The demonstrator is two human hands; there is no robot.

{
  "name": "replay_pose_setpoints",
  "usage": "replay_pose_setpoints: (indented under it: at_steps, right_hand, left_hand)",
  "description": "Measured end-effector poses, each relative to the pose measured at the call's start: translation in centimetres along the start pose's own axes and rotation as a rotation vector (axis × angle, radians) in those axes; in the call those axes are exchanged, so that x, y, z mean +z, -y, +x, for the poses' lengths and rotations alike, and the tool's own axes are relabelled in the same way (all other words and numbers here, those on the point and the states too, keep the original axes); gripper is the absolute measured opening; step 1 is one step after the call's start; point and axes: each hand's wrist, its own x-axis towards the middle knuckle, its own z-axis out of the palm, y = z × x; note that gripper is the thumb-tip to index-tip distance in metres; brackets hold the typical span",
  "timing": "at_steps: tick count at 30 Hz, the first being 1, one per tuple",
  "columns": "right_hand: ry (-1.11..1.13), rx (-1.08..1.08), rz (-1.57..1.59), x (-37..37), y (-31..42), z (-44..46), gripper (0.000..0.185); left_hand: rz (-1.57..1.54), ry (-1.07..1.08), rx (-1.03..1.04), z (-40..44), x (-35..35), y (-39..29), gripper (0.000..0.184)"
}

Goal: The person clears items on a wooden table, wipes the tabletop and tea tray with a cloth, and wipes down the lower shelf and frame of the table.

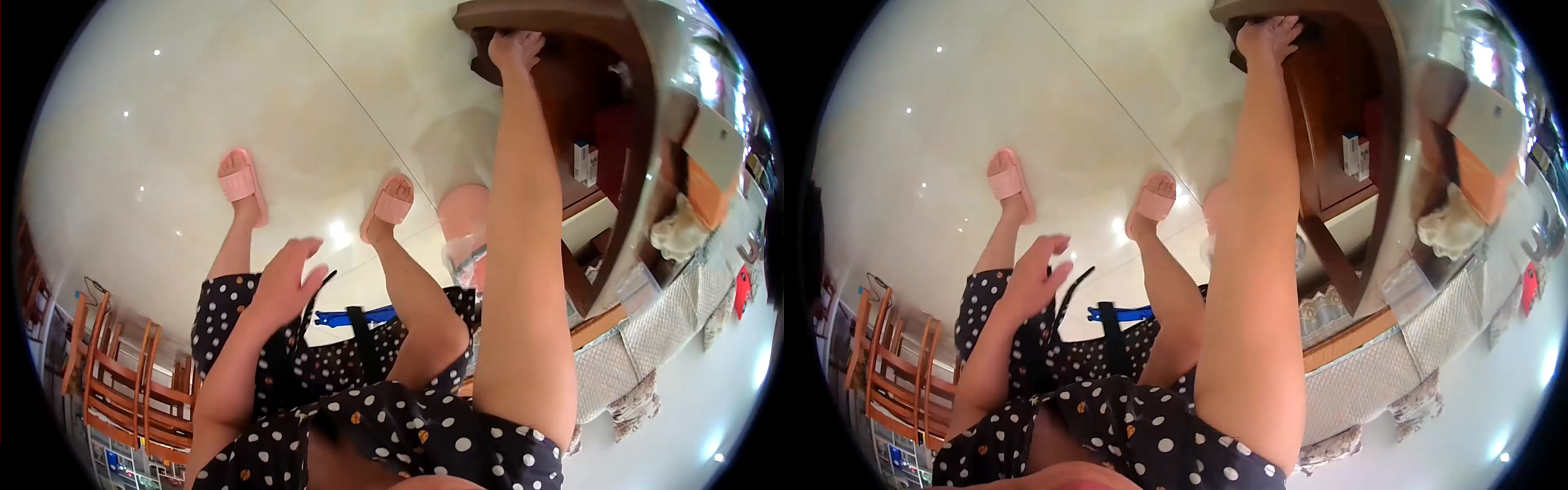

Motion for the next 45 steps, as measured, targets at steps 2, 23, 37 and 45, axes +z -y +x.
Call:
replay_pose_setpoints:
  at_steps: [2,23,37,45]
  right_hand:
    - [-0.051,-0.069,0.013,0.3,-0.1,-0.2,0.062]
    - [-0.198,-0.094,0.064,-1.1,-14.0,-8.0,0.053]
    - [0.081,0.679,-0.163,-4.3,-18.0,7.0,0.079]
    - [-0.229,-0.073,-0.385,-1.3,-16.2,-8.5,0.056]
  left_hand:
    - [0.174,0.112,0.101,0.1,-0.9,-1.3,0.040]
    - [0.131,0.240,0.086,2.0,-2.2,-4.9,0.045]
    - [0.082,0.212,0.045,3.5,-3.2,-5.7,0.047]
    - [0.140,0.245,0.060,3.8,-1.6,-5.3,0.045]
